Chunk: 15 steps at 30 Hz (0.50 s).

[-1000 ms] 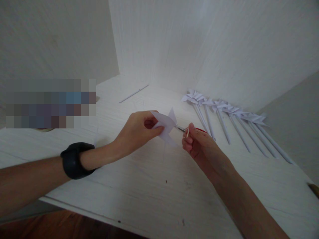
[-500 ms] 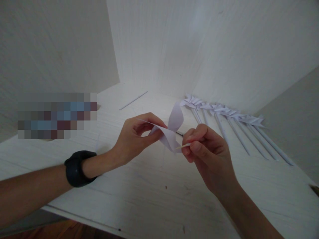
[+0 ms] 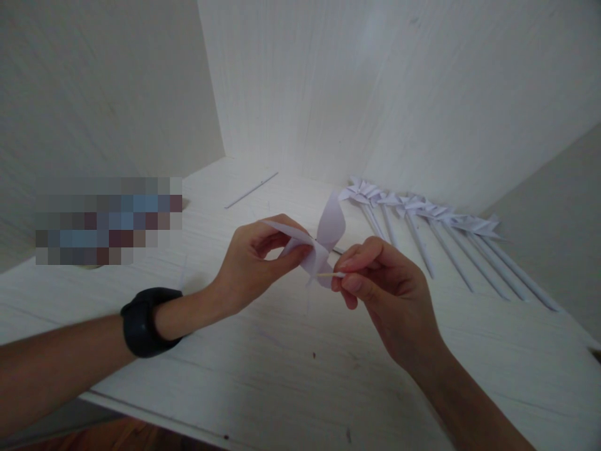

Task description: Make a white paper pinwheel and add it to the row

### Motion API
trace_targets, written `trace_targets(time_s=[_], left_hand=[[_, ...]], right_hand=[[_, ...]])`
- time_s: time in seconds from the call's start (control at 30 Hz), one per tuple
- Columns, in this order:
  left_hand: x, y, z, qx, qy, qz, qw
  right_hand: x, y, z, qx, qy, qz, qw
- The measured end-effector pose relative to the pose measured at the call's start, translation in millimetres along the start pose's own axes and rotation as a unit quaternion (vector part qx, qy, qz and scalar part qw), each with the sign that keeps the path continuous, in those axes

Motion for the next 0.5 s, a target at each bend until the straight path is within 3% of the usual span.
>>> trace_targets(time_s=[0.13, 0.3, 0.5], left_hand=[[-4.0, 0.2, 1.0, 0.026, 0.015, -0.007, 1.000], [-12.6, -0.1, -1.0, 0.045, -0.038, -0.012, 0.998], [-22.4, -1.1, -2.2, 0.002, -0.122, -0.068, 0.990]], right_hand=[[1.4, -1.2, -1.8, 0.007, 0.018, -0.010, 1.000], [3.6, -1.7, -4.2, 0.036, 0.047, -0.025, 0.998], [6.4, -3.2, -6.2, 0.023, 0.103, -0.035, 0.994]])
Point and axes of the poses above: each hand's wrist, its own y-axis away from the middle knuckle, its own z-axis out of the palm, x = y × z, the point moved 2 cm from there along -y, towards the middle knuckle, and after that the axes turned 2 degrees about y, right-handed, at the moved point
